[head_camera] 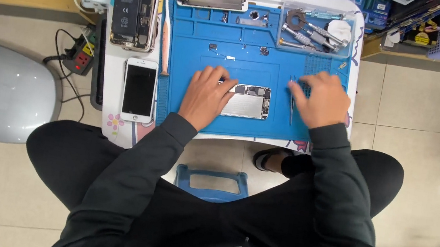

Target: Assembling internal components of a smartphone using tweezers and a screwdriver on a repair bench.

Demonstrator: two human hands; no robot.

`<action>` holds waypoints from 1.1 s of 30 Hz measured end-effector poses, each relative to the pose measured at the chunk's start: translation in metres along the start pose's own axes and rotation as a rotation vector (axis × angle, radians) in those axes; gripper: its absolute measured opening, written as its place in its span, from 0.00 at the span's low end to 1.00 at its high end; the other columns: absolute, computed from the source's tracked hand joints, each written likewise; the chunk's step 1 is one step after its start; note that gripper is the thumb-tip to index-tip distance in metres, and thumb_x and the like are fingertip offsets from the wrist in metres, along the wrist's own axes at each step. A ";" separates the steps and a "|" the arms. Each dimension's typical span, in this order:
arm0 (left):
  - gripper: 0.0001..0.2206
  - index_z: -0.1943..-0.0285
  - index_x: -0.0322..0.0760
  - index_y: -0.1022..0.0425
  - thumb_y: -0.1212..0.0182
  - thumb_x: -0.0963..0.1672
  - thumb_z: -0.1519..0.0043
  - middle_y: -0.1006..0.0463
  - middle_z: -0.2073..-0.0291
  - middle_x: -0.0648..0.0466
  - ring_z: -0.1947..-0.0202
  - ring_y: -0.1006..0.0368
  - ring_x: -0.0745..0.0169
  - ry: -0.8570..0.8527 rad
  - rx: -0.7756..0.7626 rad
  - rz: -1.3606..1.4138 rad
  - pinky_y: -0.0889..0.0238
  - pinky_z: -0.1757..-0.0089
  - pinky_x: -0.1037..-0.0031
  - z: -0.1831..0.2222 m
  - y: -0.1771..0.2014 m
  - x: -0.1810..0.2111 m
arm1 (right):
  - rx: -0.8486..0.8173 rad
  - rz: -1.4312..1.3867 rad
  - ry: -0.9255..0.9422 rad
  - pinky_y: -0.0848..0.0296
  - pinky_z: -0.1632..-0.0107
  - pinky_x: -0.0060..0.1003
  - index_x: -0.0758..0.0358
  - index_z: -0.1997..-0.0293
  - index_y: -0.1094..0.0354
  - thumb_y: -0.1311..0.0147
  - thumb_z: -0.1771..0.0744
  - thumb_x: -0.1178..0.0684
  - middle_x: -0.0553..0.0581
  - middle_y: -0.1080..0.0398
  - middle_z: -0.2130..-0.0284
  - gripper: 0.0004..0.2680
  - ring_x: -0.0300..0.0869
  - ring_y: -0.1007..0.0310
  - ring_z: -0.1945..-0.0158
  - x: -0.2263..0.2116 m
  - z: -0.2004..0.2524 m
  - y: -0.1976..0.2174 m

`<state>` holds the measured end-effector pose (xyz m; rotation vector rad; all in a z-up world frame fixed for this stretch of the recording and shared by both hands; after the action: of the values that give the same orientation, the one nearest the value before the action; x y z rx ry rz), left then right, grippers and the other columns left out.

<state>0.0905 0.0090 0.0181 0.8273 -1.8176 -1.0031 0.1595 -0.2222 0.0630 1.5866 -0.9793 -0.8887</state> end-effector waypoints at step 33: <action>0.10 0.47 0.45 0.22 0.33 0.46 0.34 0.36 0.55 0.57 0.51 0.35 0.56 0.067 0.016 0.035 0.42 0.55 0.64 0.000 -0.011 -0.005 | -0.201 -0.826 -0.024 0.35 0.76 0.34 0.60 0.56 0.20 0.39 0.31 0.59 0.57 0.23 0.72 0.03 0.39 0.34 0.79 -0.077 -0.017 -0.051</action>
<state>0.0936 0.0082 0.0069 0.8266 -1.7791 -0.9284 0.1527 -0.1383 0.0222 1.8136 -0.1954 -1.5065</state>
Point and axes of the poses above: each hand's wrist, its own z-axis away from the middle knuckle, its own y-axis out of the back of the hand, x = y × z, the point moved 9 cm from there along -z, towards the middle knuckle
